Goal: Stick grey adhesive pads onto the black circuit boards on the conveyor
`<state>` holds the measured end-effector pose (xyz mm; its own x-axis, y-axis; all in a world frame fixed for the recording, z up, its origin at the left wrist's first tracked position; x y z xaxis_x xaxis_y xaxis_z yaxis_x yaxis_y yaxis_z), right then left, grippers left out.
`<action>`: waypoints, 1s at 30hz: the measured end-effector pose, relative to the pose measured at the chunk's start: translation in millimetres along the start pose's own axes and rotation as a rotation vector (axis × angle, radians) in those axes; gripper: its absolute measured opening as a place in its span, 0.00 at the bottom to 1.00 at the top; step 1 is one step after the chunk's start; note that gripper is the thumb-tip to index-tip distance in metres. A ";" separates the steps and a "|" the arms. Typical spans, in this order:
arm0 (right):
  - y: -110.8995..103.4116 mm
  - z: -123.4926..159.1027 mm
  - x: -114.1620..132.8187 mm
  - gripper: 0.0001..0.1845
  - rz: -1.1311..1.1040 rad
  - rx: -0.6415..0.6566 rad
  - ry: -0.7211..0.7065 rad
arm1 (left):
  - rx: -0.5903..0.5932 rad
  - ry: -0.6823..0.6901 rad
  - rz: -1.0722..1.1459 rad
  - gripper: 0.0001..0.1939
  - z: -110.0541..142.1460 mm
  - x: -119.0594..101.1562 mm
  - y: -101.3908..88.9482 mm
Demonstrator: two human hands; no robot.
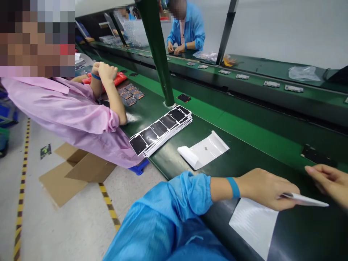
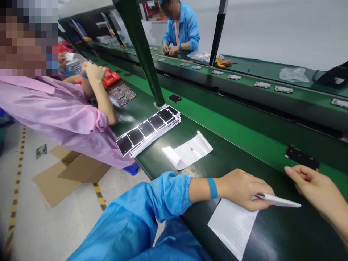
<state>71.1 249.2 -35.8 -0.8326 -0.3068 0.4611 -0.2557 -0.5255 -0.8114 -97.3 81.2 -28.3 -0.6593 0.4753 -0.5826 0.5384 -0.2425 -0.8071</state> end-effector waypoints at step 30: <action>30.7 132.6 86.5 0.10 -0.660 -0.748 -0.774 | -0.501 -0.339 0.802 0.14 -25.1 33.9 6.4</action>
<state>56.4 101.2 26.8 -0.0008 -0.6738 0.7389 -0.9376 -0.2565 -0.2349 -103.0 116.9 -50.9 -0.0777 0.0426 -0.9961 0.9965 0.0355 -0.0763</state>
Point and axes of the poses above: each hand's wrist, its own z-axis away from the middle knuckle, its own y-axis out of the palm, x = y × z, the point moved 4 cm from there along -z, towards the middle knuckle, and after that the axes turned 13 degrees about x, right-handed, at the moved point
